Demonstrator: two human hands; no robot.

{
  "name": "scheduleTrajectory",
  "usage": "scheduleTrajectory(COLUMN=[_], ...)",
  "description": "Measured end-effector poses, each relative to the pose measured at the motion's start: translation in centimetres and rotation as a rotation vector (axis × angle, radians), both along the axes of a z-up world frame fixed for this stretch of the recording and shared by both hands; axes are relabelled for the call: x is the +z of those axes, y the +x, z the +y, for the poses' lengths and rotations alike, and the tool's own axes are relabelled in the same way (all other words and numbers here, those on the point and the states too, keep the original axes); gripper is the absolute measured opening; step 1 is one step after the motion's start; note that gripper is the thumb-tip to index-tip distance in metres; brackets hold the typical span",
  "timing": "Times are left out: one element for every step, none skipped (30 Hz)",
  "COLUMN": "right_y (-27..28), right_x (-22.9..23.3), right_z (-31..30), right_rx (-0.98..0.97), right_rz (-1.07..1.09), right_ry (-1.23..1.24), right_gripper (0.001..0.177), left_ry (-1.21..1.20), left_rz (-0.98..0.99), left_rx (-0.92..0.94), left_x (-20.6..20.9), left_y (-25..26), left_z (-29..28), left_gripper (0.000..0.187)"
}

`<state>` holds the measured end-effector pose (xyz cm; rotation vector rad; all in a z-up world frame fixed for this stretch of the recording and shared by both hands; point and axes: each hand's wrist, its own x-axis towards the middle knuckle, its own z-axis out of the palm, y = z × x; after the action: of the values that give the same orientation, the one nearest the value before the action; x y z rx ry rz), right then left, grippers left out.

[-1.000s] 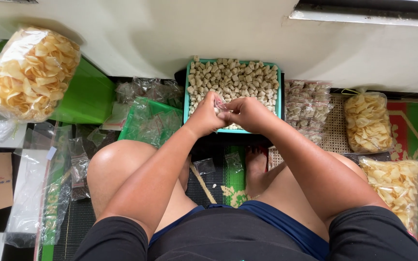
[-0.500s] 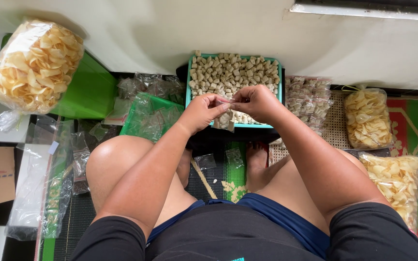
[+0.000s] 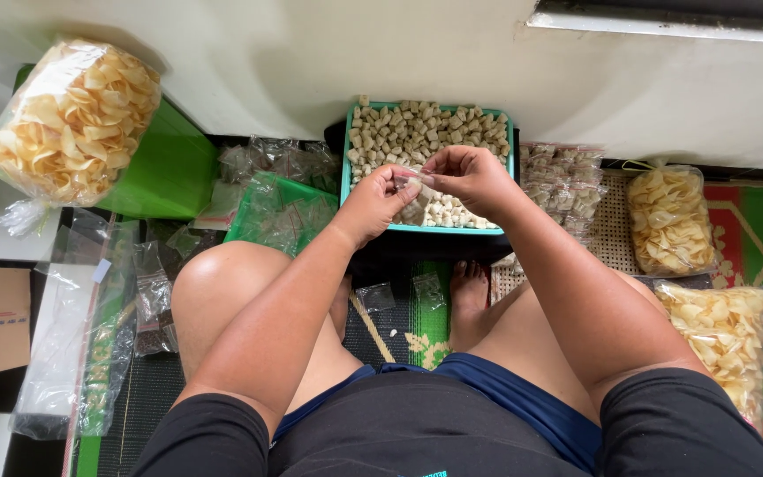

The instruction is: Manually filling small plastic bags with small food items from a tray.

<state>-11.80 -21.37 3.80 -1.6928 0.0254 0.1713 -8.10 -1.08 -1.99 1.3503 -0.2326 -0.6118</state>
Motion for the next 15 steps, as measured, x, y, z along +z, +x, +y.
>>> scheduleTrajectory(right_y=[0.0,0.0,-0.1,-0.1,-0.1,-0.2,0.1,0.3,0.5,0.5,0.5,0.5,0.4,0.3,0.2], right_x=[0.0,0.1,0.1,0.1,0.2,0.2,-0.3,-0.7,-1.2,-1.2,-1.2,-1.3,-0.9,-0.6,-0.2], right_z=[0.0,0.0,-0.1,-0.2,-0.4,-0.5,-0.9,-1.3,-1.7,-1.9,-2.0,-2.2,-2.4,-2.5,-2.6], right_rx=[-0.002,-0.005,-0.009,-0.012,-0.020,-0.028,-0.030,-0.013,0.003,0.001,0.017,0.032,0.030,0.044,0.059], right_rz=[-0.001,-0.010,-0.021,-0.021,-0.027,-0.032,-0.032,-0.030,-0.029,-0.029,-0.031,-0.034,-0.033,-0.040,-0.046], right_ry=[0.000,-0.027,-0.055,-0.055,-0.059,-0.063,-0.062,-0.070,-0.079,-0.079,-0.099,-0.119,-0.118,-0.149,-0.179], right_gripper=[0.020,0.016,0.013,0.013,0.012,0.012,0.012,0.012,0.012,0.012,0.011,0.010,0.010,0.009,0.008], left_ry=[0.000,-0.005,-0.010,-0.010,-0.017,-0.024,-0.024,-0.041,-0.058,-0.058,-0.053,-0.049,-0.048,-0.037,-0.027], left_rz=[-0.001,0.026,0.053,0.052,0.068,0.084,0.084,0.106,0.129,0.129,0.132,0.135,0.135,0.131,0.128], left_rx=[-0.002,0.014,0.029,0.026,0.037,0.047,0.045,0.045,0.046,0.043,0.022,0.000,-0.003,-0.009,-0.015], left_x=[0.3,0.6,1.0,0.7,0.5,0.2,0.7,1.2,1.7,1.0,0.3,-0.4,0.0,0.5,0.9], left_y=[-0.2,-0.3,-0.5,-0.3,0.0,0.2,0.0,-0.2,-0.3,0.1,0.5,0.9,0.6,0.4,0.1], left_z=[-0.1,-0.2,-0.4,-0.6,-0.8,-1.0,-1.2,-1.5,-1.8,-2.0,-2.2,-2.5,-2.6,-2.7,-2.8], left_gripper=[0.029,0.031,0.033,0.033,0.030,0.028,0.028,0.028,0.028,0.028,0.025,0.022,0.022,0.022,0.021])
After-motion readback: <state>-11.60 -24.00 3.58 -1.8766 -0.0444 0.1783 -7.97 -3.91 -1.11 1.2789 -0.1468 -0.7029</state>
